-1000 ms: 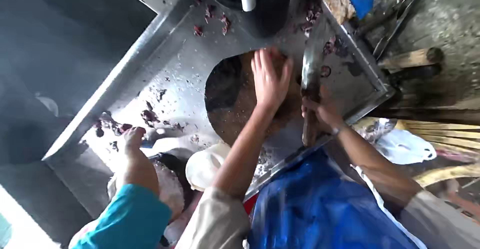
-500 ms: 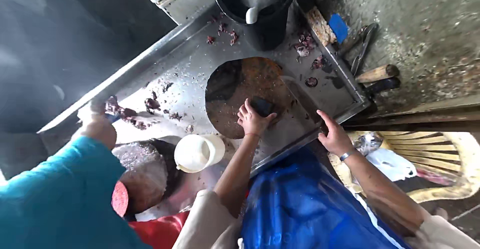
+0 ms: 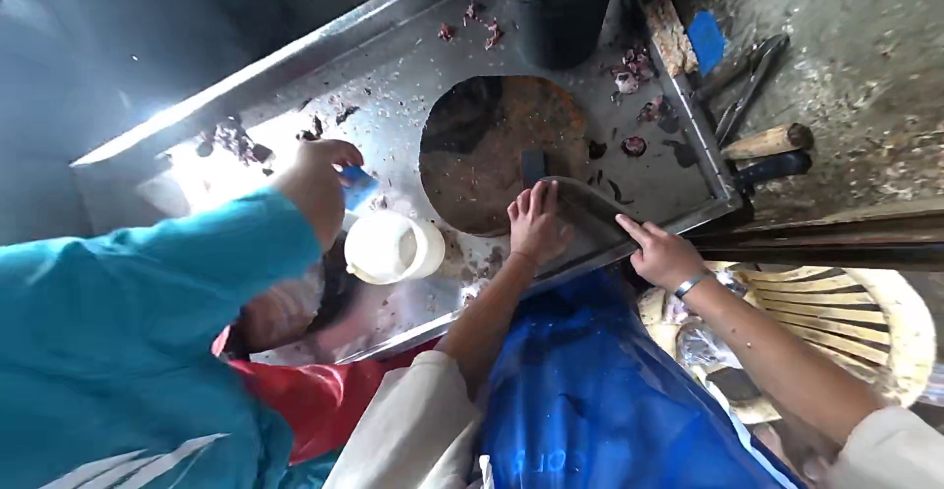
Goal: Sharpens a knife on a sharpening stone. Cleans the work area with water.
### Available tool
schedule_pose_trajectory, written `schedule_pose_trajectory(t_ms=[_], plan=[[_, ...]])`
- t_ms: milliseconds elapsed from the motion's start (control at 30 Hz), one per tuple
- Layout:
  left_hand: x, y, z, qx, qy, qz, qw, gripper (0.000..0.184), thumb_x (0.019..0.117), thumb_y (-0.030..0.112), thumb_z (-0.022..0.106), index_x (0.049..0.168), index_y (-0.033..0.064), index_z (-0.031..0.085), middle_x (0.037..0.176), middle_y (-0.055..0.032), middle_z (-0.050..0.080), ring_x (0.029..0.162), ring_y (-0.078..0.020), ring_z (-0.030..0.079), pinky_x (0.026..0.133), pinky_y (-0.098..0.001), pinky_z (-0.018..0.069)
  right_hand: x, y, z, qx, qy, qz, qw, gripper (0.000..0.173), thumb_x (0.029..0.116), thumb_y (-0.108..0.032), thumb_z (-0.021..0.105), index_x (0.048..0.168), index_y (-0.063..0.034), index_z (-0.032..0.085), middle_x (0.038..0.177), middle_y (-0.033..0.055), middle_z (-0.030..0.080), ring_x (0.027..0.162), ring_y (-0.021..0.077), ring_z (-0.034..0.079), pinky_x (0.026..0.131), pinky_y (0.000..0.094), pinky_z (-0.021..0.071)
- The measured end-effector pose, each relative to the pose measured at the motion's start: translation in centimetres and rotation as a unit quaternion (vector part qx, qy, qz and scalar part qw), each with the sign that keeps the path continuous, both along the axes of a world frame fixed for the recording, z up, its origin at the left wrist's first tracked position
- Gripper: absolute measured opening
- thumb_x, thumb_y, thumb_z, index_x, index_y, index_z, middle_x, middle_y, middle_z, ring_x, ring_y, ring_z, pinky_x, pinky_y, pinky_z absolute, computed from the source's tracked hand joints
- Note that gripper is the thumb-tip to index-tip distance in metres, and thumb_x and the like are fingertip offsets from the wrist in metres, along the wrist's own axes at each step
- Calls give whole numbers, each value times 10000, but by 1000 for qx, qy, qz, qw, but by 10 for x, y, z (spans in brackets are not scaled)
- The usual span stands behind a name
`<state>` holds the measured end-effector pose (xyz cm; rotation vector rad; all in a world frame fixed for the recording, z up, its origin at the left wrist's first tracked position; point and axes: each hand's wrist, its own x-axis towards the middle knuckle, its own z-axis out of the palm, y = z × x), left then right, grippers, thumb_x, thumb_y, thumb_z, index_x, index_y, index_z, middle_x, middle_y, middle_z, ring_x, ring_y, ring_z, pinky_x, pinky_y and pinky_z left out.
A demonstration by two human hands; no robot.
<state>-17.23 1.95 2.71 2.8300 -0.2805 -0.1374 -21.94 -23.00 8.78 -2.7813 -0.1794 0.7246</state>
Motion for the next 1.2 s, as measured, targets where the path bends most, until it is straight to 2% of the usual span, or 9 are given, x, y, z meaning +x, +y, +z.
schedule_pose_trajectory(t_ms=[100,200,300,467,667,767,900,1067,1200], plan=[[-6,-11,-3,35,48,-21,998,981,854,638,643,1639,177,278,1694,-52,267,1529,-293,281,1184,-576,255,12,-7,11,-36,-25,18,999,741,939,-166,587,1606,-388,352,1228,159,676,864,398,710,669,625,564],[-9,-7,-9,48,44,-49,997,1043,858,656,622,1650,113,216,1727,-48,181,1585,-240,160,1238,-543,159,10,-6,2,-27,-30,16,999,576,1039,-373,567,1588,-393,391,1193,168,689,906,399,710,732,622,572],[-13,34,-3,38,49,-77,995,1076,847,619,691,1649,90,205,1728,-72,174,1598,-251,120,1258,-575,122,1,24,-16,29,-41,18,999,526,1056,-341,542,1572,-305,451,1176,204,696,948,399,712,795,609,576],[12,107,4,79,82,-96,989,1149,829,638,707,1640,26,171,1720,-149,160,1599,-302,101,1258,-595,118,19,92,-39,80,-64,10,995,506,1052,-329,562,1551,-321,483,1170,166,721,962,373,722,796,606,581],[3,35,6,57,102,-132,984,1206,825,671,710,1634,-12,134,1722,-173,120,1601,-301,76,1259,-551,149,7,15,-14,31,-43,5,999,506,1045,-325,576,1543,-357,489,1208,152,725,1037,379,716,888,622,562],[3,12,-1,18,83,-133,987,1171,835,685,678,1638,10,158,1725,-143,138,1600,-271,97,1257,-552,141,14,-9,-1,-3,-54,12,998,495,1045,-341,588,1532,-362,503,1173,153,727,1003,380,717,847,615,568],[-5,52,1,7,63,-129,990,1078,847,597,730,1640,70,224,1723,-80,191,1591,-247,150,1232,-587,183,7,26,-13,51,-47,12,998,508,1033,-305,604,1533,-280,517,1167,176,726,1015,381,715,879,600,570],[31,144,1,36,62,-95,993,1054,842,621,698,1628,65,268,1701,-108,253,1581,-282,195,1220,-627,193,52,116,-40,123,-38,18,991,504,1039,-287,591,1537,-269,514,1257,158,714,1130,358,699,982,570,548],[14,102,10,29,68,-105,992,1134,799,728,683,1626,65,277,1699,-115,255,1580,-296,188,1216,-634,198,29,62,-42,125,-64,33,990,513,1048,-322,581,1551,-322,483,1263,127,711,1063,335,718,914,584,575]])
